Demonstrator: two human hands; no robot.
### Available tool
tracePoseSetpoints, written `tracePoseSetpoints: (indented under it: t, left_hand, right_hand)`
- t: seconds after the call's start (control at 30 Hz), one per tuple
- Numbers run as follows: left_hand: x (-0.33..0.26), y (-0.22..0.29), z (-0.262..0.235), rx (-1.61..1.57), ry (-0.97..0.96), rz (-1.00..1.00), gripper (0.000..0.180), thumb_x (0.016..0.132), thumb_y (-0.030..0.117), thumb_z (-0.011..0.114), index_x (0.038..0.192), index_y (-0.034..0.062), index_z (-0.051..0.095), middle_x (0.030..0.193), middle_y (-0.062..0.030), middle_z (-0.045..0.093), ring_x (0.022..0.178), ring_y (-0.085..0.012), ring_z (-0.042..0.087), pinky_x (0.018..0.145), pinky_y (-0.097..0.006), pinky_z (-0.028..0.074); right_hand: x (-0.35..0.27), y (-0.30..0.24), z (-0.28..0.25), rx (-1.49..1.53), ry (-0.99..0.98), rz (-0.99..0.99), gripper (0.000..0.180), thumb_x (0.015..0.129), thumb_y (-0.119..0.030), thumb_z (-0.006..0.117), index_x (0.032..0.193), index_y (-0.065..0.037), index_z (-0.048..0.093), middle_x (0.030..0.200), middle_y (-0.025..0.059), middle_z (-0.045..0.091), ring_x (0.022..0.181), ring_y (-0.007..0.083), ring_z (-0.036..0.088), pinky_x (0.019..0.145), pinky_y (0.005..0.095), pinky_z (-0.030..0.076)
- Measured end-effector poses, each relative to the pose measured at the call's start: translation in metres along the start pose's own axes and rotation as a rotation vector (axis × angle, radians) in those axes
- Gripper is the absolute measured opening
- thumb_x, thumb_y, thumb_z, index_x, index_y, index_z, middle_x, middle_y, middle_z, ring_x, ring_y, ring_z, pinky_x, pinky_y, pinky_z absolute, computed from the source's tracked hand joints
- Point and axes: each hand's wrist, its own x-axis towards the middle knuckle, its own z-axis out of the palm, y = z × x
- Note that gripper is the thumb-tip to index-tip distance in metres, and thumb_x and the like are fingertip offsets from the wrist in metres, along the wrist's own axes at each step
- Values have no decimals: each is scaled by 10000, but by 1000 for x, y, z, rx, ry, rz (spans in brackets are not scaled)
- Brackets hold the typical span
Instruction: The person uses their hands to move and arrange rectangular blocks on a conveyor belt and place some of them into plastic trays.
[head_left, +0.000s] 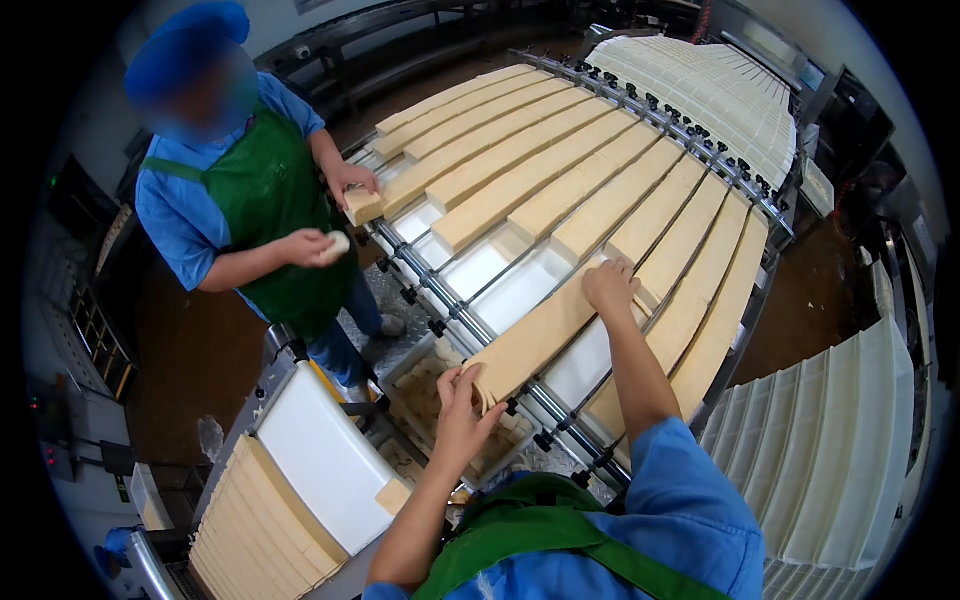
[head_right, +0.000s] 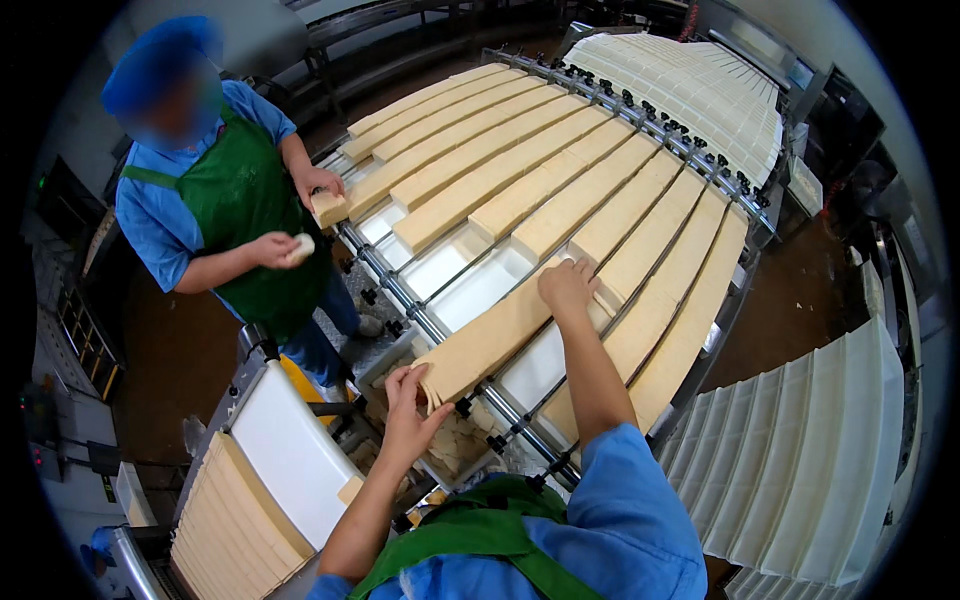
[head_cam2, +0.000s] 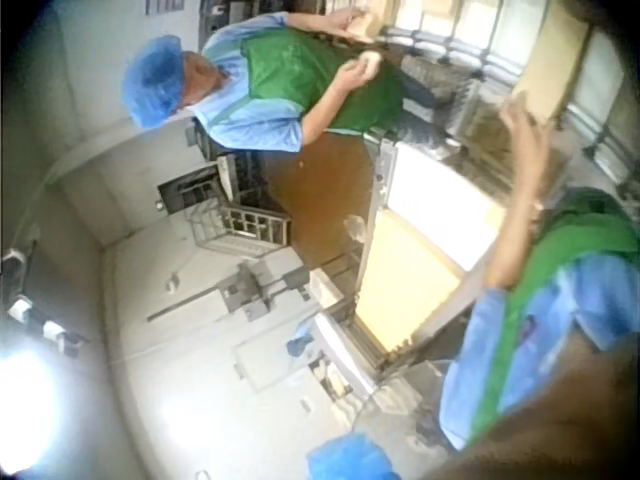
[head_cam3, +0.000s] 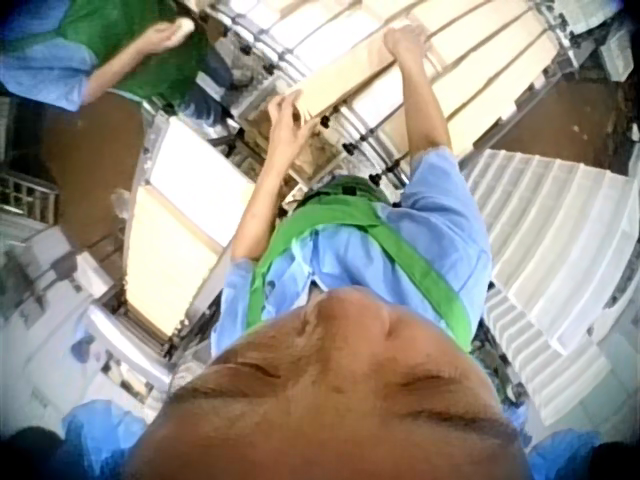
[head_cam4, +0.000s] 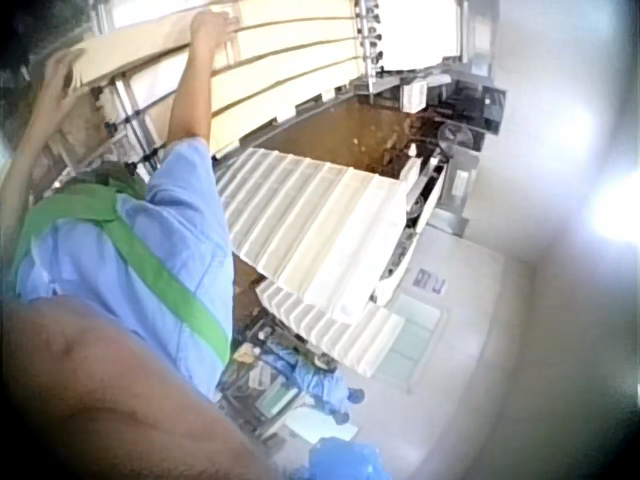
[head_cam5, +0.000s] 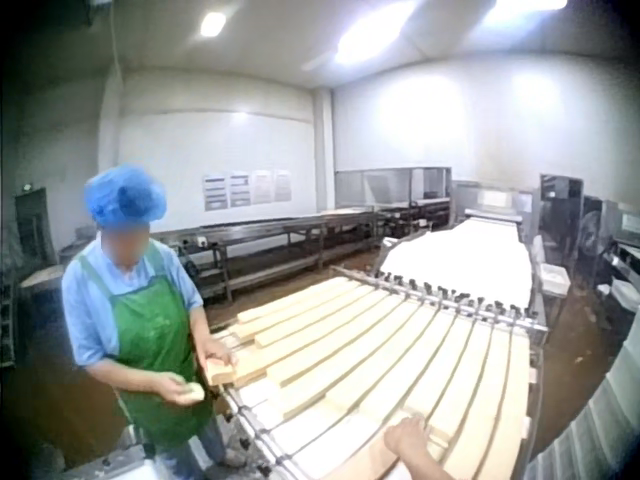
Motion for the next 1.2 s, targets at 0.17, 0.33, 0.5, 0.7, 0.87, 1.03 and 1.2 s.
tracePoseSetpoints:
  t: [0.17, 0.33, 0.5, 0.7, 0.87, 1.03, 1.2]
  left_hand:
    - [32, -10, 38, 91, -58, 96, 600, 816, 76, 707, 1337, 76, 410, 1345, -193, 268, 1122, -343, 500, 932, -382, 457]
    - [36, -1, 45, -1, -25, -1, 595, 810, 10, 662, 1342, 90, 408, 1333, -204, 325, 1145, -374, 480, 958, -366, 434]
    - [15, -23, 31, -92, 148, 59, 571, 818, -46, 549, 1353, 54, 377, 1344, -206, 366, 1209, -388, 440, 986, -383, 414]
    - [-39, -50, -4, 79, 439, -133, 567, 838, 41, 582, 1363, 42, 368, 1368, -264, 285, 1240, -420, 391, 1040, -405, 344]
    - [-112, -94, -38, 380, 479, -474, 669, 798, 242, 681, 1344, -8, 385, 1316, -324, 350, 1222, -466, 353, 1046, -482, 302]
    - [-181, -123, -43, 543, 523, -687, 695, 785, 275, 696, 1329, -34, 392, 1259, -328, 398, 1201, -451, 364, 1035, -490, 306]
    - [-209, -101, -56, 240, 530, -448, 495, 827, 174, 640, 1267, 8, 486, 1240, -259, 458, 1185, -418, 417, 1018, -446, 358]
  right_hand:
    - [-39, -14, -2, -72, 316, -209, 514, 781, -243, 543, 1221, 20, 517, 1328, 192, 453, 1243, 373, 362, 986, 510, 261]
    - [-117, -38, 4, 405, 249, -731, 378, 797, -197, 549, 1145, -48, 538, 1265, 156, 512, 1205, 351, 420, 944, 490, 283]
    - [-169, -42, 10, 349, 163, -1029, 210, 814, -157, 572, 1015, -107, 610, 1328, 142, 486, 1217, 338, 432, 946, 480, 286]
    - [-171, -36, 17, 37, 209, -1041, 201, 858, -172, 553, 985, -164, 710, 1438, 102, 413, 1255, 350, 407, 980, 504, 279]
    - [-167, -46, 15, -73, 178, -1030, 207, 811, -99, 567, 978, -92, 689, 1473, 142, 353, 1273, 357, 385, 1014, 498, 297]
    - [-170, -54, 14, -11, 182, -1139, 288, 672, -7, 623, 946, -79, 672, 1436, 164, 392, 1230, 374, 419, 992, 476, 332]
    - [-162, -41, 23, 83, 315, -1166, 209, 736, -80, 677, 941, -108, 708, 1406, 157, 432, 1165, 358, 485, 922, 443, 402]
